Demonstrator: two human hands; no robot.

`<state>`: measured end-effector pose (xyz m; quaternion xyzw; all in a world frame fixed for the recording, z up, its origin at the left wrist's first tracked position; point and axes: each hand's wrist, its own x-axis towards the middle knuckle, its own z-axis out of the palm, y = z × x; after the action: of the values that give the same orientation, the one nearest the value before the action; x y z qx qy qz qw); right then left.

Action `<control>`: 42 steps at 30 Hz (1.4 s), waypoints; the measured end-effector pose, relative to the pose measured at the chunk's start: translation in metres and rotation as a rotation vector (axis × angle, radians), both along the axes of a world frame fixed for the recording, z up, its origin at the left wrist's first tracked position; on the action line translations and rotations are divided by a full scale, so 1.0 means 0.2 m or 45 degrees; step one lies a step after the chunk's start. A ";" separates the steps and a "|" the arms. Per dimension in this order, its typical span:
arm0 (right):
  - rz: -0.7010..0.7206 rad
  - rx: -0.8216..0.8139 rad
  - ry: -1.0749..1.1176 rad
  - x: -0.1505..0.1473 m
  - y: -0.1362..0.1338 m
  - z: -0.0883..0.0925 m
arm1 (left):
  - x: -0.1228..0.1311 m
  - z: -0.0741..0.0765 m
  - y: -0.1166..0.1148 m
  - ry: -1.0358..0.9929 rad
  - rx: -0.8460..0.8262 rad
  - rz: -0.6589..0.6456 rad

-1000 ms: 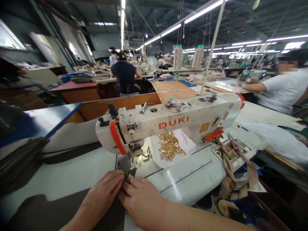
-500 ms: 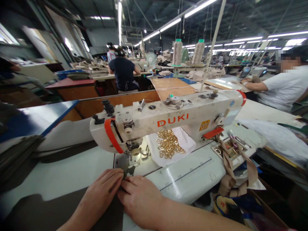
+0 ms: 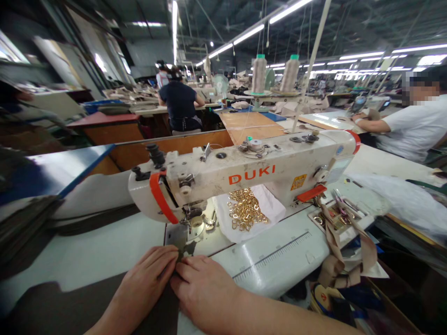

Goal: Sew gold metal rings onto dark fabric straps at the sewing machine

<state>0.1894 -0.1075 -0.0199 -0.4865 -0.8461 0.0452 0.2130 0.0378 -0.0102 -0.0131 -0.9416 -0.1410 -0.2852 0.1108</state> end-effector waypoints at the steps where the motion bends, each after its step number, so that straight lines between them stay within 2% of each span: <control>1: -0.002 0.004 0.006 0.00 0.00 0.00 | 0.00 0.00 0.00 -0.014 -0.023 0.004; 12: -0.031 0.011 -0.009 -0.01 0.00 0.00 | -0.01 -0.01 0.00 0.003 -0.040 -0.030; 17: -0.065 0.120 -0.123 0.01 0.03 0.01 | 0.00 -0.01 0.00 -0.035 -0.105 0.031; 23: -0.076 0.156 -0.199 0.03 0.06 0.01 | -0.01 -0.01 -0.02 -0.042 -0.173 0.055; 29: -0.064 0.193 -0.229 0.03 0.08 0.01 | -0.01 -0.03 -0.02 -0.066 -0.226 0.095; 42: -0.080 0.125 -0.280 0.18 0.23 0.01 | 0.14 -0.03 0.13 -0.100 -0.141 0.082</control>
<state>0.2250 -0.0619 -0.0171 -0.5037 -0.8499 -0.0566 0.1439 0.0668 0.0152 -0.0187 -0.9293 -0.1908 -0.3102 0.0621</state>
